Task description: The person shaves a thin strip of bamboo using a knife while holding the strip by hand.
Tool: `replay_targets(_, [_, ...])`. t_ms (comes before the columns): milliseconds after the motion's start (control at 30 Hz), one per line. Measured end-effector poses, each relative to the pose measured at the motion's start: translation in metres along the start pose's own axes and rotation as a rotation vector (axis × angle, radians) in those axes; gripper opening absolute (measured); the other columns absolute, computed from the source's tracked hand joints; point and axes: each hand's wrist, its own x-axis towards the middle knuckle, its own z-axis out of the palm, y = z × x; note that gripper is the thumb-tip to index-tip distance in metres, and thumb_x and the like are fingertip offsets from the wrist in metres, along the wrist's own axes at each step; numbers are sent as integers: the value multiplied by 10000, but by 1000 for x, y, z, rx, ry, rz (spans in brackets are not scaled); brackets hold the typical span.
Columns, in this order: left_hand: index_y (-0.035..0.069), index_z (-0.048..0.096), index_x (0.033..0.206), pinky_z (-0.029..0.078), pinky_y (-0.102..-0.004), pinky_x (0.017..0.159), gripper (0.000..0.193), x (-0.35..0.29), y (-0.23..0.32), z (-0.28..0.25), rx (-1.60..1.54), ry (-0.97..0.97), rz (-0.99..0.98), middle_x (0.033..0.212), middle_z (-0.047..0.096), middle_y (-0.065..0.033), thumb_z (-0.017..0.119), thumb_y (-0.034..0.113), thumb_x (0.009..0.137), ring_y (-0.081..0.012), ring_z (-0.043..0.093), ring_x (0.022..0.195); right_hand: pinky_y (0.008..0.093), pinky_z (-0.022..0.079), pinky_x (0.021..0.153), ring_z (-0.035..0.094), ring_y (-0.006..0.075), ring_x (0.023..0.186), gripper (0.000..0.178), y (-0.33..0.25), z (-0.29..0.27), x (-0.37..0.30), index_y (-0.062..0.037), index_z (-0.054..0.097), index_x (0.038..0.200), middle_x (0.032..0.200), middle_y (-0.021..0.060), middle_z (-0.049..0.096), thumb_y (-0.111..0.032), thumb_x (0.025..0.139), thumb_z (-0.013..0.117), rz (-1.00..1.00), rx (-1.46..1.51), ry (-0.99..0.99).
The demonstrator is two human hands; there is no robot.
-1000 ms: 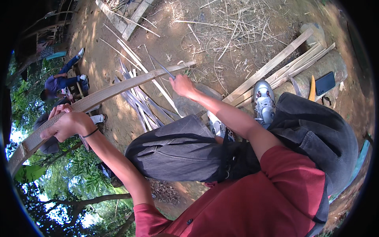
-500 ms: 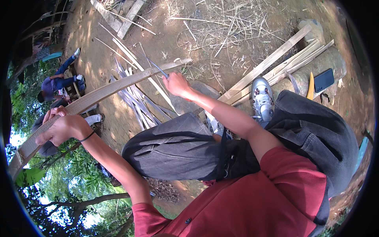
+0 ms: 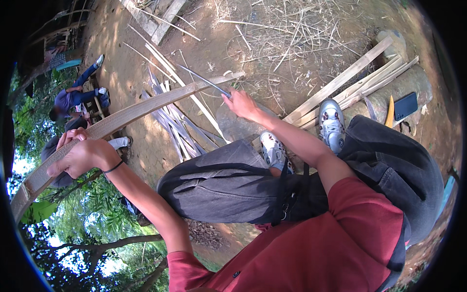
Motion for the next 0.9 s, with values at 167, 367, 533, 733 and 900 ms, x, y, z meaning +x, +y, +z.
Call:
replay_targets(167, [-118,486,773,400,-248,327,890,-1,-6,13,52,80,-35,508,497,-166,208,720,884,-193,479,395,466,530,592,643,364,547,427,74,0,25,53,666,732,555,214,602,-305,924,533,174,-195,43])
replay_targets(367, [-81,481,720,373,-251,322,856,6,-11,7,9,55,46,504,501,-171,201,708,895,-195,453,377,466,492,530,604,366,494,435,-33,-7,10,29,634,691,522,161,578,-303,947,521,-55,3,27])
replay_targets(533, [-69,492,695,382,-246,335,833,-5,4,17,25,60,-4,510,500,-156,262,707,895,-185,441,376,475,506,571,632,388,581,454,29,3,13,45,639,718,585,222,599,-336,938,525,50,-110,97])
replay_targets(733, [-66,491,669,386,-231,346,838,-14,7,23,-38,45,-21,520,506,-146,291,721,875,-188,456,402,467,524,627,649,404,669,490,35,-9,26,59,641,724,648,281,610,-369,932,522,187,-144,4])
replay_targets(900, [-68,495,686,391,-232,353,850,-11,5,22,-15,-20,10,519,498,-145,253,723,880,-187,463,416,467,528,645,654,393,666,443,-29,-17,-2,59,647,785,642,272,612,-333,941,512,26,60,3])
